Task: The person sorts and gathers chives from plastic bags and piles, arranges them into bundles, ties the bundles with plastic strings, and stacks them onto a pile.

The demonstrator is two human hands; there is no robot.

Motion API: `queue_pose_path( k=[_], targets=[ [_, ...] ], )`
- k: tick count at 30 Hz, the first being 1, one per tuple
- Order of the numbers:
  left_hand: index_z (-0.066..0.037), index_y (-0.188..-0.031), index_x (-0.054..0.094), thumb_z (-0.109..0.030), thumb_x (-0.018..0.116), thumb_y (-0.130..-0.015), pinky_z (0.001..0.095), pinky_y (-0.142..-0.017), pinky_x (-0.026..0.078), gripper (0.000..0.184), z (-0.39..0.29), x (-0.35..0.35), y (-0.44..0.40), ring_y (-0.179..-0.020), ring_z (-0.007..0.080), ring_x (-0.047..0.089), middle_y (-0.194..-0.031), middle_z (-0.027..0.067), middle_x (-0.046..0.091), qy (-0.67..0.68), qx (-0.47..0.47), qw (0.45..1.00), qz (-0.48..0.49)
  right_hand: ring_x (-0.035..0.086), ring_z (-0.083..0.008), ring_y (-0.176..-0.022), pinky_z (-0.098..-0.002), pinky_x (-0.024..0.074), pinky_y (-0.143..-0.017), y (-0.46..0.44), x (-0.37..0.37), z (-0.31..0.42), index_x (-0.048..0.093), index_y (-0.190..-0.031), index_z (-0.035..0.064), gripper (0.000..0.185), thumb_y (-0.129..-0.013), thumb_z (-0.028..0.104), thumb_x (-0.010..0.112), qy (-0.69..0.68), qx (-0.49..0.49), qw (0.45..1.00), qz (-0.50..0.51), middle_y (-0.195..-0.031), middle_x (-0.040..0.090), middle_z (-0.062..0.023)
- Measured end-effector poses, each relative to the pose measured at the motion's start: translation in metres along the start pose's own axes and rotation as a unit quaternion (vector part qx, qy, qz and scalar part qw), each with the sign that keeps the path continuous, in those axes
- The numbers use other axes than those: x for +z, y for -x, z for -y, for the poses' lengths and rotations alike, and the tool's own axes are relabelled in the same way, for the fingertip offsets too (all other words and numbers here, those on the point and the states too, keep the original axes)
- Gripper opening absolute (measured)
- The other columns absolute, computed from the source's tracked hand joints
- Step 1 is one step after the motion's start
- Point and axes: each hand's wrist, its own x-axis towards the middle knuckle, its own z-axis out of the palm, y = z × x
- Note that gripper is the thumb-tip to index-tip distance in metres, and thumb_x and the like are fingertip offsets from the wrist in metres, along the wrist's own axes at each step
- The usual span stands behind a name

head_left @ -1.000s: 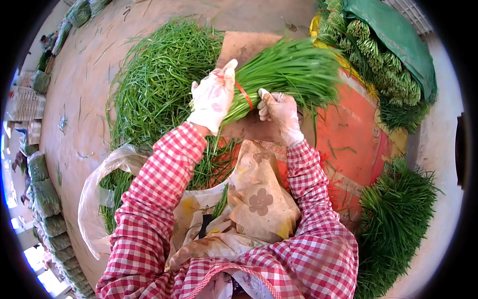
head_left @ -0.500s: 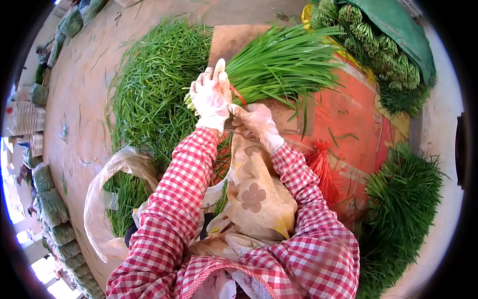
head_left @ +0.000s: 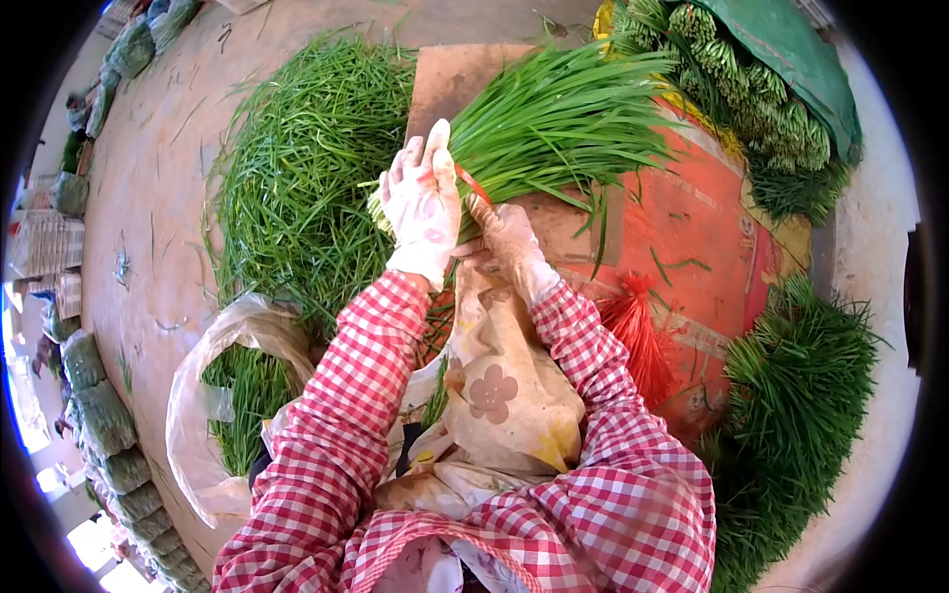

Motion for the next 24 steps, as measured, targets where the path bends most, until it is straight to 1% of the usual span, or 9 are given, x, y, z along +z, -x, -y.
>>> queue_pose_path(
  k=[3, 6, 9, 11, 15, 17, 19, 21, 24],
  targets=[
    [-0.021, -0.128, 0.05, -0.044, 0.028, -0.095, 0.041, -0.095, 0.034, 0.046, 0.001, 0.008, 0.002, -0.112, 0.0282, 0.049, -0.12, 0.0102, 0.055, -0.098, 0.066, 0.988, -0.095, 0.066, -0.0248, -0.058, -0.0287, 0.0509, -0.04, -0.003, -0.001, 0.004, 0.056, -0.101, -0.0069, 0.055, -0.089, 0.047, 0.049, -0.013, 0.029, 0.999, 0.018, -0.079, 0.066, -0.0155],
    [-0.019, -0.129, 0.049, -0.041, 0.029, -0.095, 0.0413, -0.093, 0.035, 0.044, 0.01, 0.012, -0.008, -0.11, 0.028, 0.05, -0.117, 0.0094, 0.056, -0.116, 0.092, 0.985, -0.094, 0.067, -0.0257, -0.064, -0.03, 0.0541, -0.046, -0.004, -0.002, 0.002, 0.051, -0.108, -0.0088, 0.071, -0.086, 0.058, 0.045, -0.052, 0.066, 0.991, 0.106, -0.086, 0.065, -0.0191],
    [-0.02, -0.128, 0.049, -0.04, 0.029, -0.095, 0.0424, -0.093, 0.035, 0.044, 0.018, 0.015, -0.017, -0.108, 0.0268, 0.051, -0.116, 0.0086, 0.057, -0.105, 0.076, 0.988, -0.082, 0.067, -0.0243, -0.07, -0.0292, 0.0535, -0.049, 0.007, -0.021, 0.004, 0.055, -0.104, -0.0079, 0.069, -0.087, 0.058, 0.043, -0.094, 0.059, 0.987, 0.12, -0.091, 0.065, -0.0197],
    [-0.021, -0.128, 0.049, -0.041, 0.029, -0.095, 0.0433, -0.095, 0.032, 0.044, 0.022, 0.015, -0.022, -0.108, 0.0255, 0.05, -0.117, 0.0077, 0.056, -0.081, 0.055, 0.993, -0.067, 0.065, -0.0206, -0.065, -0.0277, 0.053, -0.05, 0.015, -0.038, 0.003, 0.057, -0.098, -0.0057, 0.058, -0.09, 0.05, 0.045, -0.124, 0.009, 0.992, 0.013, -0.09, 0.065, -0.0153],
    [-0.019, -0.124, 0.053, -0.04, 0.031, -0.095, 0.0404, -0.091, 0.036, 0.042, 0.024, 0.018, -0.024, -0.103, 0.0238, 0.054, -0.113, 0.0055, 0.058, -0.084, 0.059, 0.991, -0.086, 0.064, -0.0157, -0.059, -0.023, 0.0495, -0.044, 0.033, -0.044, -0.007, 0.059, -0.094, -0.0035, 0.045, -0.092, 0.039, 0.047, -0.156, 0.067, 0.984, 0.048, -0.081, 0.066, -0.0121],
    [-0.015, -0.121, 0.055, -0.041, 0.028, -0.096, 0.039, -0.087, 0.043, 0.045, 0.022, 0.015, -0.025, -0.1, 0.0286, 0.056, -0.11, 0.009, 0.061, -0.084, 0.072, 0.989, -0.101, 0.062, -0.0134, -0.054, -0.0214, 0.0474, -0.043, 0.038, -0.026, -0.01, 0.059, -0.092, -0.0031, 0.037, -0.092, 0.033, 0.051, -0.083, 0.056, 0.994, 0.054, -0.077, 0.066, -0.0096],
    [-0.016, -0.121, 0.055, -0.043, 0.027, -0.096, 0.0395, -0.088, 0.042, 0.047, 0.021, 0.013, -0.026, -0.1, 0.0289, 0.056, -0.111, 0.009, 0.06, -0.07, 0.07, 0.991, -0.089, 0.059, -0.0111, -0.051, -0.0206, 0.045, -0.041, 0.036, -0.009, -0.005, 0.06, -0.09, -0.0012, 0.03, -0.091, 0.028, 0.054, -0.09, 0.036, 0.995, 0.03, -0.071, 0.065, -0.0074],
    [-0.016, -0.123, 0.054, -0.045, 0.026, -0.095, 0.0395, -0.09, 0.041, 0.049, 0.019, 0.008, -0.025, -0.103, 0.0292, 0.055, -0.113, 0.0091, 0.059, -0.07, 0.064, 0.994, -0.05, 0.058, -0.0097, -0.05, -0.0211, 0.044, -0.041, 0.025, 0.004, 0.001, 0.061, -0.088, 0.0008, 0.028, -0.09, 0.028, 0.056, 0.048, 0.006, 0.998, 0.035, -0.067, 0.064, -0.0061],
    [-0.018, -0.124, 0.053, -0.04, 0.029, -0.094, 0.0409, -0.093, 0.037, 0.044, 0.016, 0.004, -0.027, -0.105, 0.0267, 0.054, -0.112, 0.0086, 0.059, -0.058, 0.045, 0.997, -0.027, 0.057, -0.0097, -0.048, -0.0231, 0.0436, -0.041, 0.001, 0.013, 0.009, 0.061, -0.08, 0.002, 0.026, -0.088, 0.027, 0.059, 0.024, 0.01, 1.0, -0.005, -0.062, 0.062, -0.0046]
  ],
)
